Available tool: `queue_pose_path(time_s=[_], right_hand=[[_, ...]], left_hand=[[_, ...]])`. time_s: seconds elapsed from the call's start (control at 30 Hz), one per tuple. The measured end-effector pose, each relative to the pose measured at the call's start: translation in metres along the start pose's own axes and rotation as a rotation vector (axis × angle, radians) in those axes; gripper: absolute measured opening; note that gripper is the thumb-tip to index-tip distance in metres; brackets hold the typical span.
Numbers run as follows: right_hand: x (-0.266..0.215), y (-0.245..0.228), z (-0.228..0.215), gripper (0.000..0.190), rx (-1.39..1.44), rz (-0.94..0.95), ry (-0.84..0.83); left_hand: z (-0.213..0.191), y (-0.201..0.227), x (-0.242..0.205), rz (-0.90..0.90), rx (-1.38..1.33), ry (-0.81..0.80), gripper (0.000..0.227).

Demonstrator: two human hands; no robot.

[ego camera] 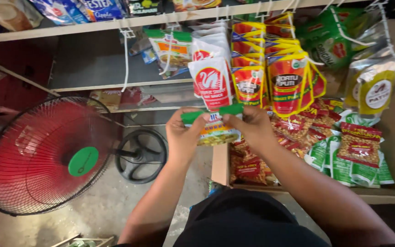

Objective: Organizing and hanging condiment and snack packets onto retail display hooks.

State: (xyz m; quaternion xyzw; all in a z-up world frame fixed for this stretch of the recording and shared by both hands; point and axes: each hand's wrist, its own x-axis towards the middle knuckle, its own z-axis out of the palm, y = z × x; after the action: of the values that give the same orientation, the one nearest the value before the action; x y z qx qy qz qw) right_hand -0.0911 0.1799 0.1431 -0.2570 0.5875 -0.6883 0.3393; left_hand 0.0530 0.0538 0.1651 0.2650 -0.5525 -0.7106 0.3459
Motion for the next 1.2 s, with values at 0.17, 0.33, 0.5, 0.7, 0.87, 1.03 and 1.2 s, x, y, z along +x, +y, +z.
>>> queue_pose_path(time_s=[0.17,0.33,0.5,0.7,0.87,1.03,1.2], right_hand=[[0.036,-0.006,0.049,0.015,-0.009,-0.055,-0.004],[0.061,-0.019,0.089,0.012,0.092,-0.132,-0.008],[0.079,-0.018,0.106,0.015,0.175,-0.166,-0.002],[0.088,-0.019,0.113,0.014,0.196,-0.187,0.053],[0.086,-0.022,0.116,0.013,0.191,-0.212,0.088],[0.091,-0.015,0.113,0.013,0.238,-0.200,0.077],[0.098,-0.007,0.109,0.014,0.217,-0.162,0.087]], left_hand=[[-0.035,0.014,0.032,0.104,-0.016,0.091,0.017],[-0.053,0.038,0.059,0.177,-0.021,0.192,0.018],[-0.063,0.045,0.077,0.368,0.113,0.196,0.022],[-0.064,0.042,0.088,0.467,0.153,0.202,0.032],[-0.067,0.043,0.090,0.508,0.215,0.178,0.027],[-0.065,0.037,0.096,0.483,0.176,0.166,0.027],[-0.066,0.021,0.109,0.459,0.202,0.158,0.027]])
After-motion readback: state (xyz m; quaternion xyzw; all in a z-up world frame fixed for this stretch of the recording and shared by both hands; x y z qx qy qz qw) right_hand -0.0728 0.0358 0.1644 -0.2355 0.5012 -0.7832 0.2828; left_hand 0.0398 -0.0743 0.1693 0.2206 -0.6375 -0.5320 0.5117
